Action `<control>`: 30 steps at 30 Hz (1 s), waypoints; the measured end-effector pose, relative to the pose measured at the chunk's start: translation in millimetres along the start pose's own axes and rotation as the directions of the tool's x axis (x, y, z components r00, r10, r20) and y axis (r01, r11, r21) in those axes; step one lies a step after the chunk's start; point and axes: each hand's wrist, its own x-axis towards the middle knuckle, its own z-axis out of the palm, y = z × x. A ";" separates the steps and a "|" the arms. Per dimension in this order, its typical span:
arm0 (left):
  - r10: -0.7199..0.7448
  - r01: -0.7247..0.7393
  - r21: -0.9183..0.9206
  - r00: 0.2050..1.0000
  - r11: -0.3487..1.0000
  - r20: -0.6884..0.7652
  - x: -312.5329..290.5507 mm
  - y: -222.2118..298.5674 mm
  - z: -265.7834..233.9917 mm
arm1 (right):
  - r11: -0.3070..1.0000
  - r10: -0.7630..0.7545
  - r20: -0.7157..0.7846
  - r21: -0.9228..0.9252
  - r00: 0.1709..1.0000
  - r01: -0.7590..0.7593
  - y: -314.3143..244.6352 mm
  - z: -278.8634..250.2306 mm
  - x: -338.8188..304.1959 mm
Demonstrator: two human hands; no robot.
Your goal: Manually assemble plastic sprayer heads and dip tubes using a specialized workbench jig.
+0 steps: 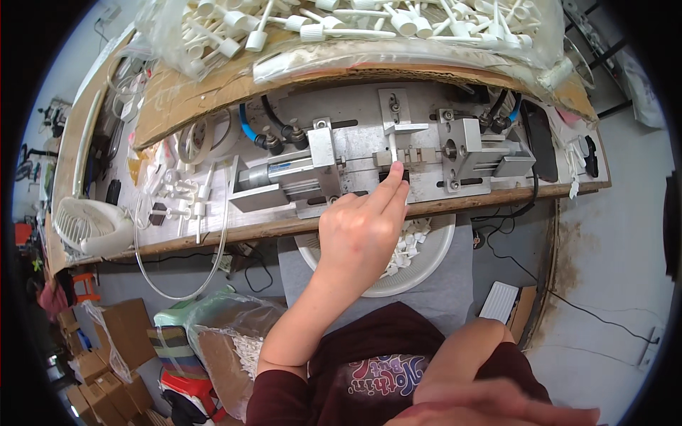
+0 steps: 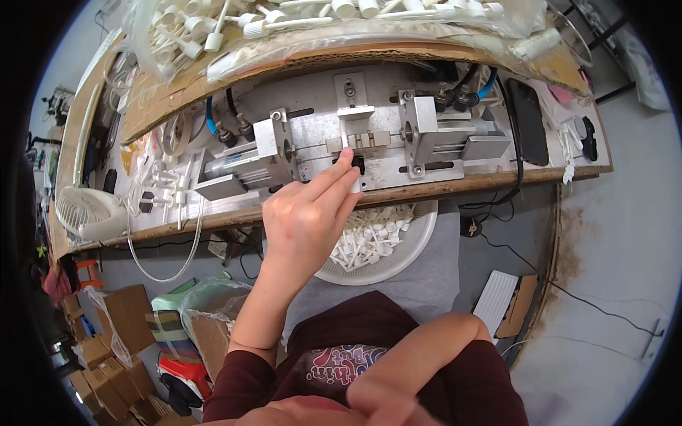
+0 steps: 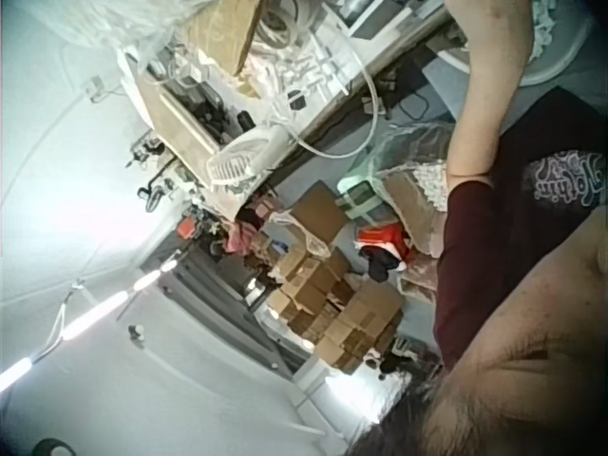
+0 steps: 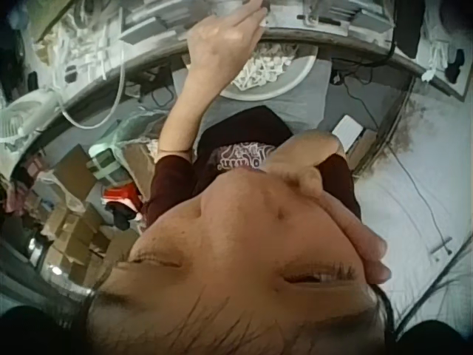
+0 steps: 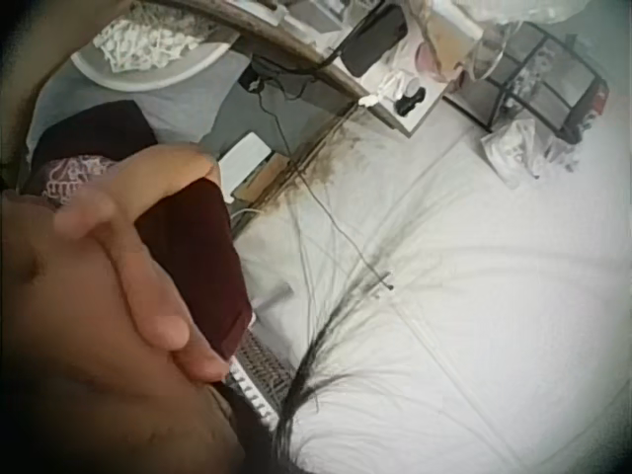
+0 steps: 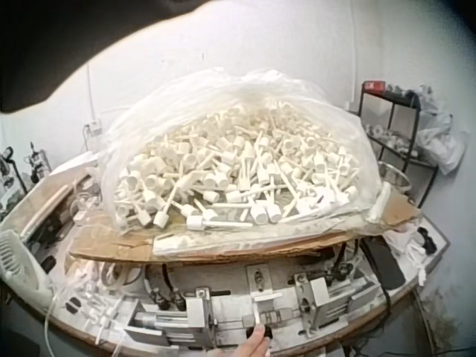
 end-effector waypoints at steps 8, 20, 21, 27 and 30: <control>0.005 -0.007 -0.040 0.999 0.999 -0.042 -5.5 -3.7 9.6 | 0.971 0.063 0.144 0.222 0.988 -0.094 -26.3 -2.7 -2.4; 0.122 -0.112 -0.204 0.992 0.972 0.037 -89.8 27.1 33.1 | 0.973 0.220 0.321 -0.011 0.921 -0.228 -27.2 4.5 -58.5; 0.101 -0.087 -0.223 0.993 0.971 0.055 -96.7 25.0 29.8 | 0.972 0.225 0.292 -0.127 0.929 -0.195 -23.0 5.2 -56.3; -0.067 0.091 -0.209 0.991 0.974 0.119 -142.4 19.1 1.8 | 0.712 0.658 0.034 -0.355 0.753 -0.606 -17.1 -18.5 -52.3; -0.099 0.133 -0.262 0.986 0.956 0.137 -160.5 15.5 3.1 | 0.618 0.732 -0.054 -0.367 0.679 -0.695 -19.1 -24.1 -50.7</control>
